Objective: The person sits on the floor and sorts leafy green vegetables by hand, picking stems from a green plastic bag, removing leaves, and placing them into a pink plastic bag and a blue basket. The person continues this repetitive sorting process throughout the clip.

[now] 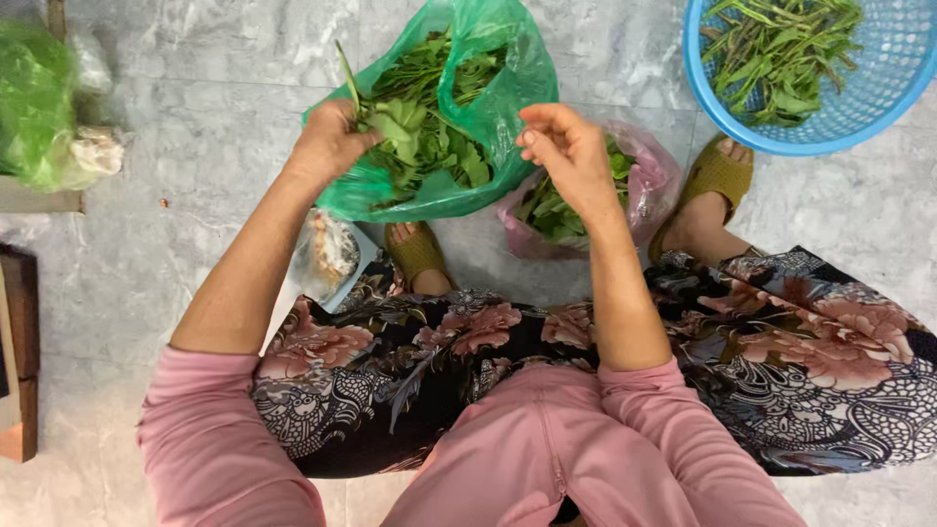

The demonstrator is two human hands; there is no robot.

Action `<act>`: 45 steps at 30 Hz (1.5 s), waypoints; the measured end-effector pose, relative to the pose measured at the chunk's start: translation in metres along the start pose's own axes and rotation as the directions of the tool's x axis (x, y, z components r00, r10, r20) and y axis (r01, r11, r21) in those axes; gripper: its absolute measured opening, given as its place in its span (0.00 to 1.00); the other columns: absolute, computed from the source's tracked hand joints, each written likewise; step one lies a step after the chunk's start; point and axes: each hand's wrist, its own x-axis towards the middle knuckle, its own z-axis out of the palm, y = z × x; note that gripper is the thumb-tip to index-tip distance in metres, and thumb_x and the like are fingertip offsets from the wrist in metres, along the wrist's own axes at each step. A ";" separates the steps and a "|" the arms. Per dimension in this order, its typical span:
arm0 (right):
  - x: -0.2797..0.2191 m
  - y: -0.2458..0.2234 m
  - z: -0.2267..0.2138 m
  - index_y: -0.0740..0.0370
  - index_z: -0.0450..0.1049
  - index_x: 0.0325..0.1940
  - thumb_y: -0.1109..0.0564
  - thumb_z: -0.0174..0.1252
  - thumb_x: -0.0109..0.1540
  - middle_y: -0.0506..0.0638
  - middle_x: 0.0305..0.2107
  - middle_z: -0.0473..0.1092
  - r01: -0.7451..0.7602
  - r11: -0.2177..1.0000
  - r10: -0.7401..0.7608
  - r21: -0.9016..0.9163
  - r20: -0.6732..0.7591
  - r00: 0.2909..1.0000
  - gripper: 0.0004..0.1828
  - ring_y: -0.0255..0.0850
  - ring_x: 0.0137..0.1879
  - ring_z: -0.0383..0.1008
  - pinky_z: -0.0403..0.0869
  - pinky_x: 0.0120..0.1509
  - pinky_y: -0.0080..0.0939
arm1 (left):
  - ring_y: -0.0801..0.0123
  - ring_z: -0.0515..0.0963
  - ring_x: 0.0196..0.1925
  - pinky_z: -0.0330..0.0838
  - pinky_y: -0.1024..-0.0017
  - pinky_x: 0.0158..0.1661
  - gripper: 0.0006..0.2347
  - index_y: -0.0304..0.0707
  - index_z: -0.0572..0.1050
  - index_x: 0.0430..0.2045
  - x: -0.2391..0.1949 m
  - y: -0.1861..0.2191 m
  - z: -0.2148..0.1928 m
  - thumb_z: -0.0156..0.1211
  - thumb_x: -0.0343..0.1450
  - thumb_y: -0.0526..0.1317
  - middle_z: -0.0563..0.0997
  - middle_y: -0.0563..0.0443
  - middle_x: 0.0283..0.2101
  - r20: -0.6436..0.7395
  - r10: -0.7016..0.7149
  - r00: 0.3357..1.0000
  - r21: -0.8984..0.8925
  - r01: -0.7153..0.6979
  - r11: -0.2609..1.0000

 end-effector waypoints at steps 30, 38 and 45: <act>0.010 -0.001 0.048 0.66 0.73 0.58 0.62 0.62 0.67 0.46 0.38 0.75 -0.005 0.917 0.021 0.399 -0.036 0.999 0.14 0.32 0.38 0.75 0.76 0.42 0.35 | 0.54 0.77 0.49 0.73 0.61 0.49 0.12 0.43 0.82 0.43 -0.020 0.068 0.051 0.74 0.66 0.38 0.76 0.42 0.49 0.098 0.281 0.955 -0.004 -0.282 0.959; 0.001 -0.030 0.052 0.65 0.72 0.60 0.62 0.62 0.68 0.45 0.40 0.73 0.109 0.924 -0.087 0.366 -0.077 0.993 0.16 0.30 0.42 0.72 0.74 0.45 0.34 | 0.47 0.68 0.58 0.63 0.54 0.57 0.19 0.50 0.81 0.47 -0.039 0.095 0.045 0.76 0.62 0.41 0.71 0.43 0.55 0.106 0.222 0.969 0.351 -0.246 0.904; 0.004 -0.029 0.055 0.66 0.70 0.62 0.62 0.61 0.69 0.45 0.38 0.71 0.121 0.886 -0.090 0.448 -0.092 0.992 0.18 0.32 0.38 0.70 0.71 0.41 0.34 | 0.46 0.67 0.63 0.62 0.53 0.58 0.21 0.41 0.79 0.49 -0.044 0.097 0.046 0.76 0.62 0.41 0.71 0.39 0.60 0.030 0.514 0.857 0.229 -0.507 0.831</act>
